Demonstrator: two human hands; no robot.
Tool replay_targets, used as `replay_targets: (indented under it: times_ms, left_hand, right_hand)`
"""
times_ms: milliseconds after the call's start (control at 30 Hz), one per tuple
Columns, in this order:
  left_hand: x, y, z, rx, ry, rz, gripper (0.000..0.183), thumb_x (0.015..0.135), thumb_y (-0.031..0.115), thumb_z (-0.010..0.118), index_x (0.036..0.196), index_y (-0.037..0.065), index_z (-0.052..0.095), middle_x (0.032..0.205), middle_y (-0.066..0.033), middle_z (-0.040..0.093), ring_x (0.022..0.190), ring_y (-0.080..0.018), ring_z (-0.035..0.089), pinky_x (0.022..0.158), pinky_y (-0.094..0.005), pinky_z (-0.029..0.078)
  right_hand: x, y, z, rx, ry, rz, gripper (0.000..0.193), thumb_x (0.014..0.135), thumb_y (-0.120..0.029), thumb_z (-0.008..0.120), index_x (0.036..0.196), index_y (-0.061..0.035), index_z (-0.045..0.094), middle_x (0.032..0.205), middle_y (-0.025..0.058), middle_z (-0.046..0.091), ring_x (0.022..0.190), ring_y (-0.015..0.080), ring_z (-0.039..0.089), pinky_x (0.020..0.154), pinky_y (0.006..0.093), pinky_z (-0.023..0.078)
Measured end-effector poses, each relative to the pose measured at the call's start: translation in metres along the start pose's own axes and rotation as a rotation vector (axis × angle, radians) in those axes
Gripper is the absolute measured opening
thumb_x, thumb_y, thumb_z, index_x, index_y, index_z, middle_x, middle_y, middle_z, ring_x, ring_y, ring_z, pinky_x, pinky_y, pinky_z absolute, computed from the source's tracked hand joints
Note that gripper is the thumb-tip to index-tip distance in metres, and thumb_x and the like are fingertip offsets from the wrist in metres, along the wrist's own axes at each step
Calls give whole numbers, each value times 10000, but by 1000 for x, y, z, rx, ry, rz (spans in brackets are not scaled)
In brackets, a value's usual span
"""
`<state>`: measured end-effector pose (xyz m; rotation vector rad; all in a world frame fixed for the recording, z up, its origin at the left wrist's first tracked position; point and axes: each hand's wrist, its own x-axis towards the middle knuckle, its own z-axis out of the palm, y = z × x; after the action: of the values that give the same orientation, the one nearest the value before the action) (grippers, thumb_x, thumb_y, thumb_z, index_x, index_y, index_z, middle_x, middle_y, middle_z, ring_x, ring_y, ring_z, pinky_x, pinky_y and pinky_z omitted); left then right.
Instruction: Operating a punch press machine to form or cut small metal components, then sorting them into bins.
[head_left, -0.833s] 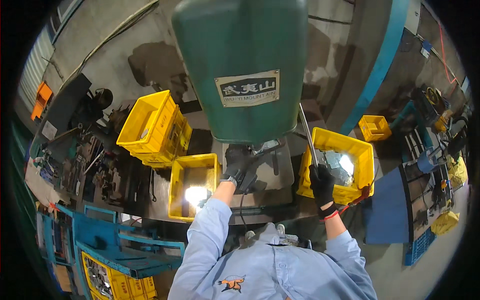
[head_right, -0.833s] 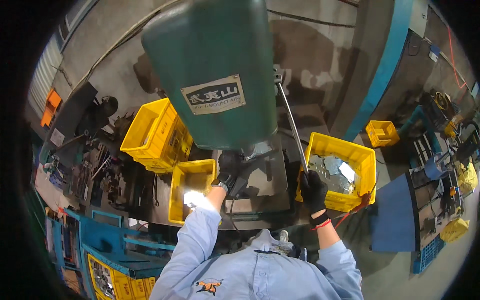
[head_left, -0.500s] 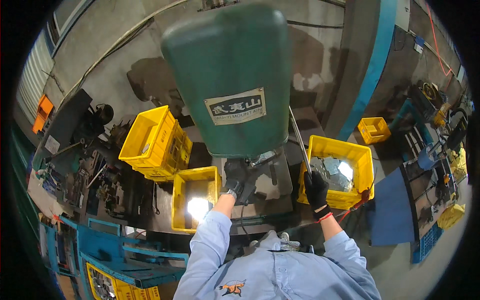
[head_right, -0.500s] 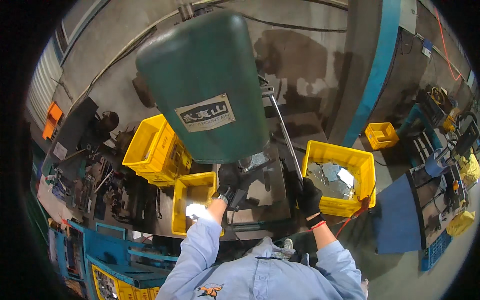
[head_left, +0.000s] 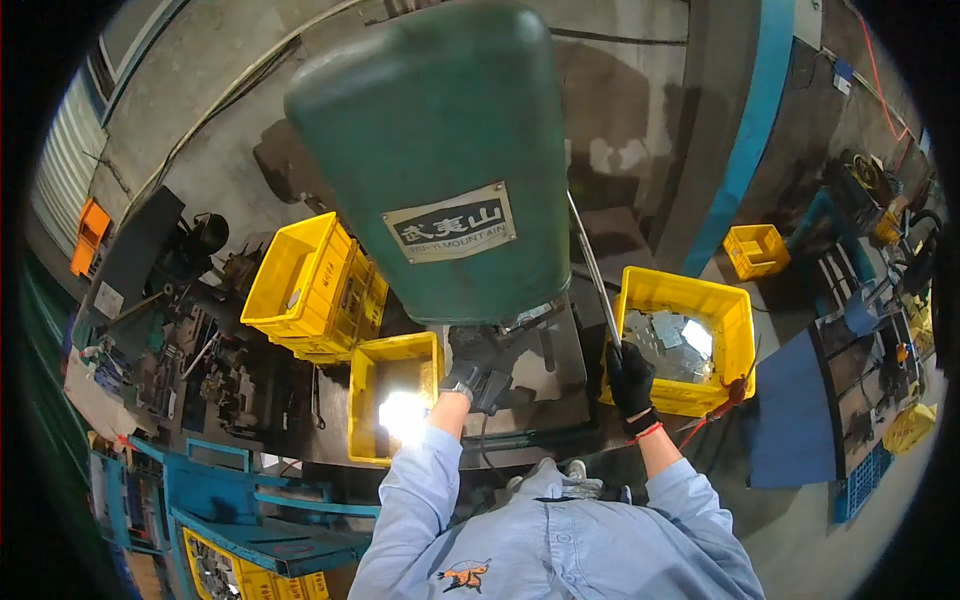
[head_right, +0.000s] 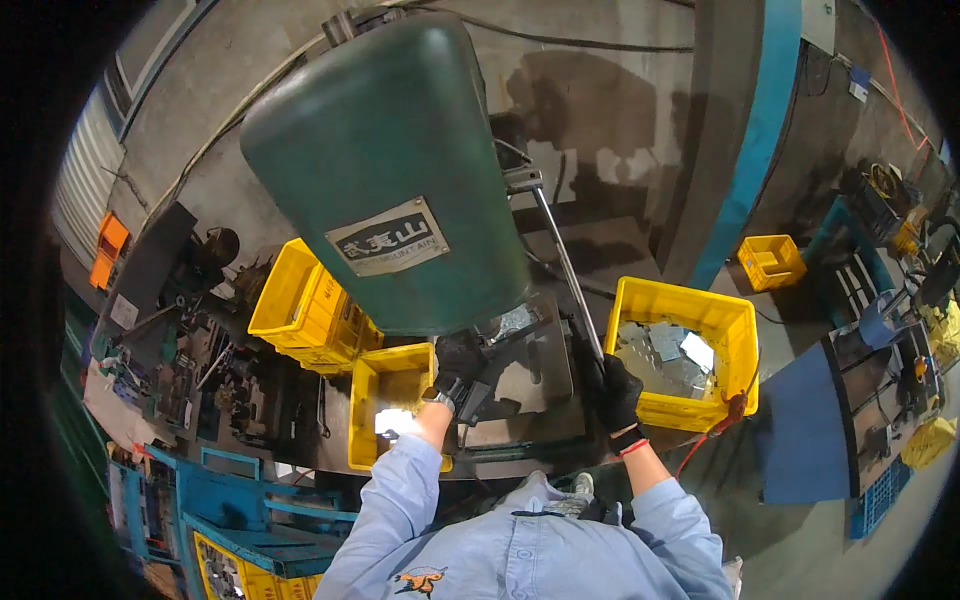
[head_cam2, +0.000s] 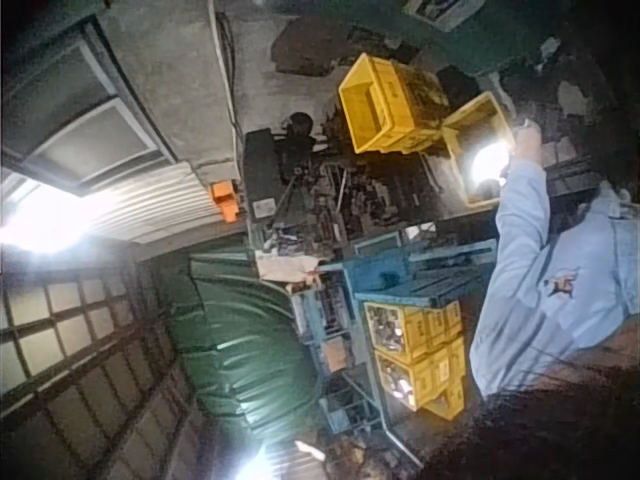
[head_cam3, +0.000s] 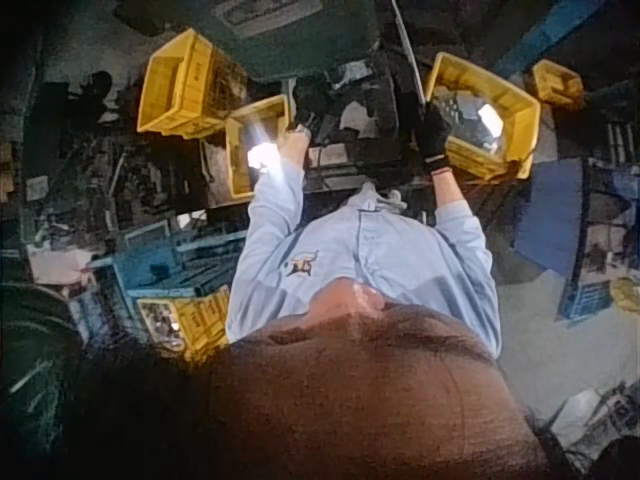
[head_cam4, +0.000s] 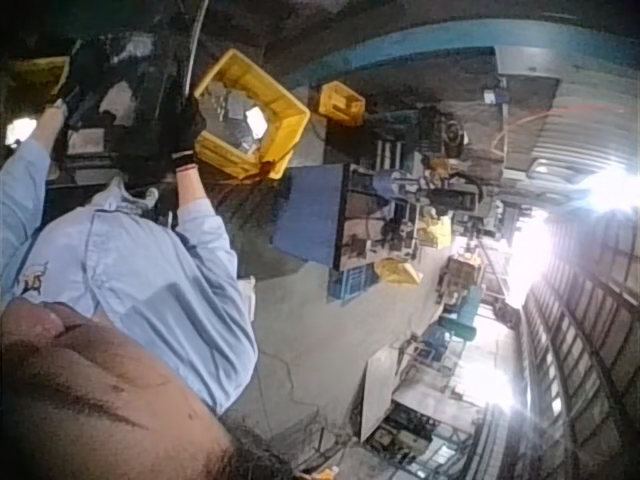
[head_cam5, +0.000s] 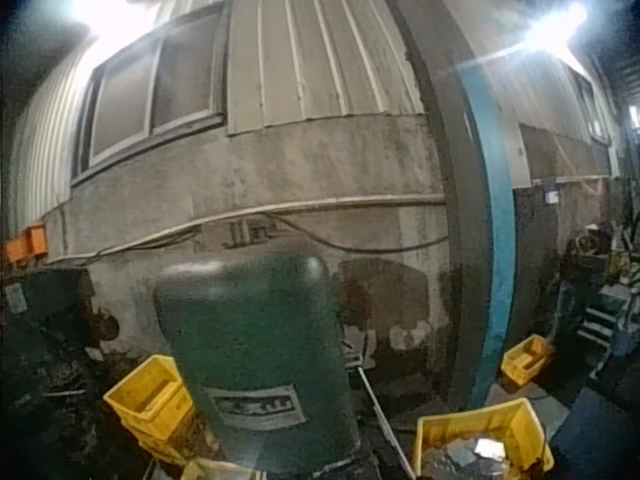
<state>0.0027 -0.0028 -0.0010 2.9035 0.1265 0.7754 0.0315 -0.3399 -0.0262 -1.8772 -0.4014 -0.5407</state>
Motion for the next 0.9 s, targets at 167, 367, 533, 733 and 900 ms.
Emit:
replay_targets:
  times_ms: [167,367,533,733,900]
  left_hand:
    - [9,-1,21,-65,-149,-25,849,956,670,730,1493,29,580,1457,-283,637,1343,-493,607,1134,-553,485]
    - [0,-6,50,-152,-324,-156,861,952,705,721,1492,49,580,1463,-282,640,1300,-493,639,1090,-581,507]
    - [-3,-14,31,-241,-317,-229,841,901,721,760,1417,68,643,1413,-255,680,1271,-462,664,1059,-571,526]
    - [0,-9,22,-35,11,-28,885,838,739,794,1360,34,676,1330,-259,714,1185,-472,689,1020,-555,543]
    - [0,-23,26,-68,48,-17,783,799,686,849,1213,30,744,1126,-245,767,1028,-452,740,912,-532,579]
  right_hand:
    - [2,12,-4,-43,28,-40,79,1053,-114,752,1062,-36,761,764,93,736,622,174,705,585,350,532]
    - [-5,37,4,77,12,120,87,1054,-116,745,1105,-47,756,804,93,753,667,226,735,620,363,554]
    - [-6,46,21,59,7,31,101,1056,-135,747,1115,-54,760,816,80,750,691,189,725,644,344,553]
    - [-4,15,7,116,-37,190,107,1067,-152,754,1097,-50,761,794,9,708,656,90,642,590,311,497]
    - [0,-21,-5,184,-82,287,123,1089,-184,747,1066,-64,754,795,-67,648,634,39,577,548,269,442]
